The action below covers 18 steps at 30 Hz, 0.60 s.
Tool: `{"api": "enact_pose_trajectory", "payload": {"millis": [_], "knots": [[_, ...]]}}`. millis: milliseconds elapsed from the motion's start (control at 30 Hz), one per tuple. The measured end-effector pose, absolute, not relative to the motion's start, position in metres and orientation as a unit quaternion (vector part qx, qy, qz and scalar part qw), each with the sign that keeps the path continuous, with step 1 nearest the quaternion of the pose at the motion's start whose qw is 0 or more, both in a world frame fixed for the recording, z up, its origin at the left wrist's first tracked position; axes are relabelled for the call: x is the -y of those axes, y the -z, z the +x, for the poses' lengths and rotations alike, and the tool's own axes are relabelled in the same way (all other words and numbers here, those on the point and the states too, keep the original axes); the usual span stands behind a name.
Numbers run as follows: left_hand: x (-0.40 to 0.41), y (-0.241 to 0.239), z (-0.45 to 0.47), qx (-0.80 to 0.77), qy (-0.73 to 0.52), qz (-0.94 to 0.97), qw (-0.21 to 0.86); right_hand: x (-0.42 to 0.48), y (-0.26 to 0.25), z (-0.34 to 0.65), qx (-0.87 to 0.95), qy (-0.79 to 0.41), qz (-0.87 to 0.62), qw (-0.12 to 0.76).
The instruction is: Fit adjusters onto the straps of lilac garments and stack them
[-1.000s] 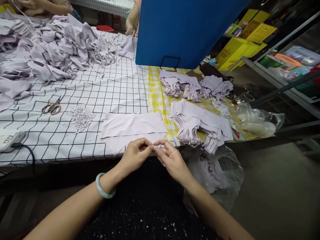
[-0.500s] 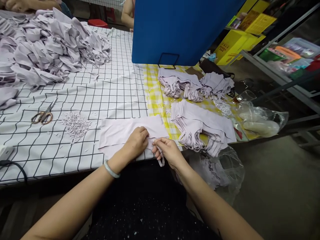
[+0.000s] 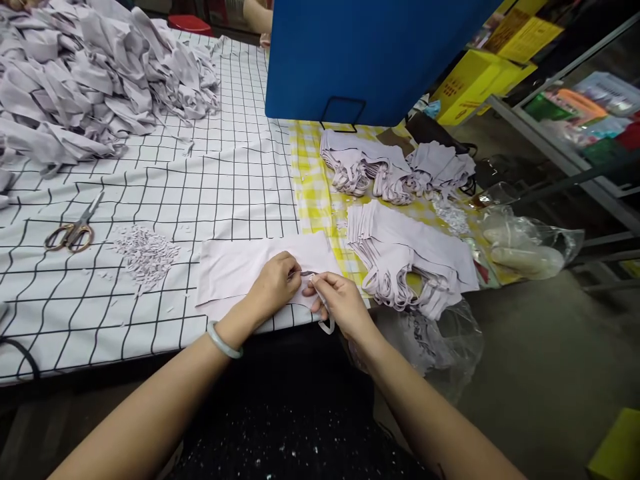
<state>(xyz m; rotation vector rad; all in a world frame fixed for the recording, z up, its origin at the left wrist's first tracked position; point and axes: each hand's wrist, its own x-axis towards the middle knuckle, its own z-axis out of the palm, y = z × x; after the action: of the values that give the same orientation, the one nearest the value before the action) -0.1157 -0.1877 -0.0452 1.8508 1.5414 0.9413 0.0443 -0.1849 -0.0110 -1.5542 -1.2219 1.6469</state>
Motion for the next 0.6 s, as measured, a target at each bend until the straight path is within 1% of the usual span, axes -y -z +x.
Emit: {"api": "enact_pose_trajectory", "payload": {"millis": [67, 200, 600], "knots": [[0.187, 0.042, -0.117, -0.579, -0.348, 0.678, 0.290, 0.185, 0.011, 0.041, 0.424, -0.633, -0.588, 0.273], [0.188, 0.038, -0.118, -0.580, -0.348, 0.674, 0.298, 0.179, 0.014, 0.035, 0.374, -0.647, -0.597, 0.291], [0.188, 0.038, -0.115, -0.576, -0.351, 0.681, 0.284, 0.177, 0.018, 0.030, 0.391, -0.645, -0.593, 0.280]]}}
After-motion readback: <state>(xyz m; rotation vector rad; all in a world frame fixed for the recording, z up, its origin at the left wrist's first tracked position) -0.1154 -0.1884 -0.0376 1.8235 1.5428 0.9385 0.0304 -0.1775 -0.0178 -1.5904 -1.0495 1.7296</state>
